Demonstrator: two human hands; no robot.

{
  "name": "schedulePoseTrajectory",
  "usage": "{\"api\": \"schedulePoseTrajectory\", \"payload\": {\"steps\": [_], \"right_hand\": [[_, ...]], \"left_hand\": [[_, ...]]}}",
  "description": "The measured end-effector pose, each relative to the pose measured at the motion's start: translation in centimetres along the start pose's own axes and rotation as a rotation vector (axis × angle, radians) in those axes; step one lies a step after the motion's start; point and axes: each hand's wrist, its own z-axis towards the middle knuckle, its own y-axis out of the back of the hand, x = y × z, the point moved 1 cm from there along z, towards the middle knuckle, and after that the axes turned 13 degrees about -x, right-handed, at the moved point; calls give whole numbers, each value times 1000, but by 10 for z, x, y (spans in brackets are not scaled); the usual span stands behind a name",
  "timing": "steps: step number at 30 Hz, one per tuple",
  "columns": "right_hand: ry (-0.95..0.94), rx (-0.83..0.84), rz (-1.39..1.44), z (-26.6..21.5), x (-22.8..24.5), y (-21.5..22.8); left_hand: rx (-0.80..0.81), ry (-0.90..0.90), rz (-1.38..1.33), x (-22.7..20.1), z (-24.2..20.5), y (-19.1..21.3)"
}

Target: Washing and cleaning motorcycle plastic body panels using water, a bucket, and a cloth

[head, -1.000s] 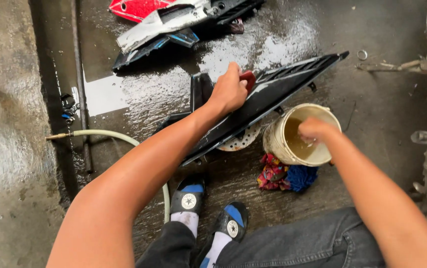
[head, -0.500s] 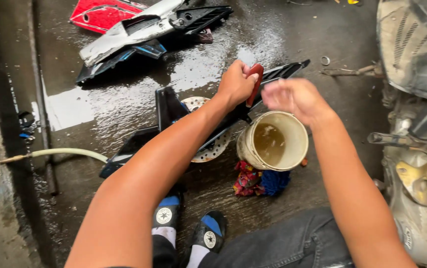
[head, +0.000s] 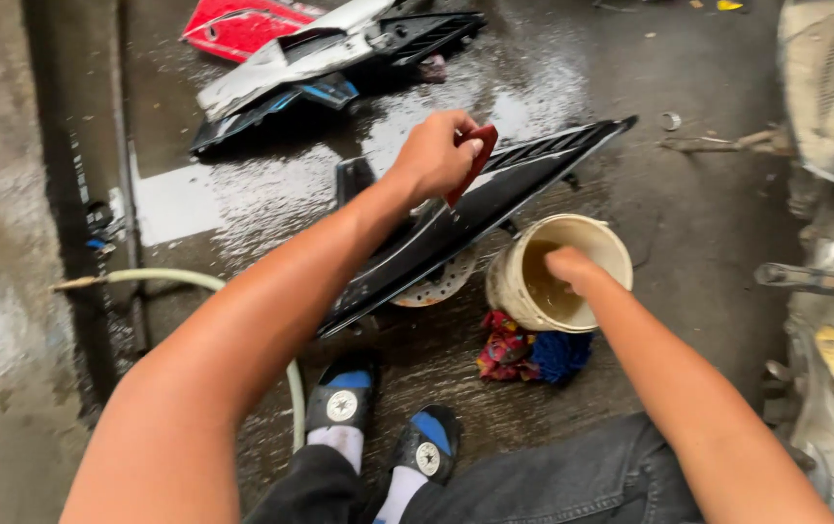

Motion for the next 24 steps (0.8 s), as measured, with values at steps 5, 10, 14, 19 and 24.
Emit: {"api": "schedulePoseTrajectory", "payload": {"steps": [5, 10, 14, 19, 24], "right_hand": [[-455, 385, 380, -72, 39, 44], [167, 339, 209, -203, 171, 95], [321, 333, 196, -309, 252, 59], [462, 198, -1, -355, 279, 43], [262, 181, -496, -216, 178, 83]], "left_hand": [[40, -97, -284, 15, -33, 67], [144, -57, -124, 21, -65, 78], [76, -123, 53, 62, -67, 46], [59, -101, 139, 79, -89, 74], [116, -16, 24, 93, -108, 132]]}}
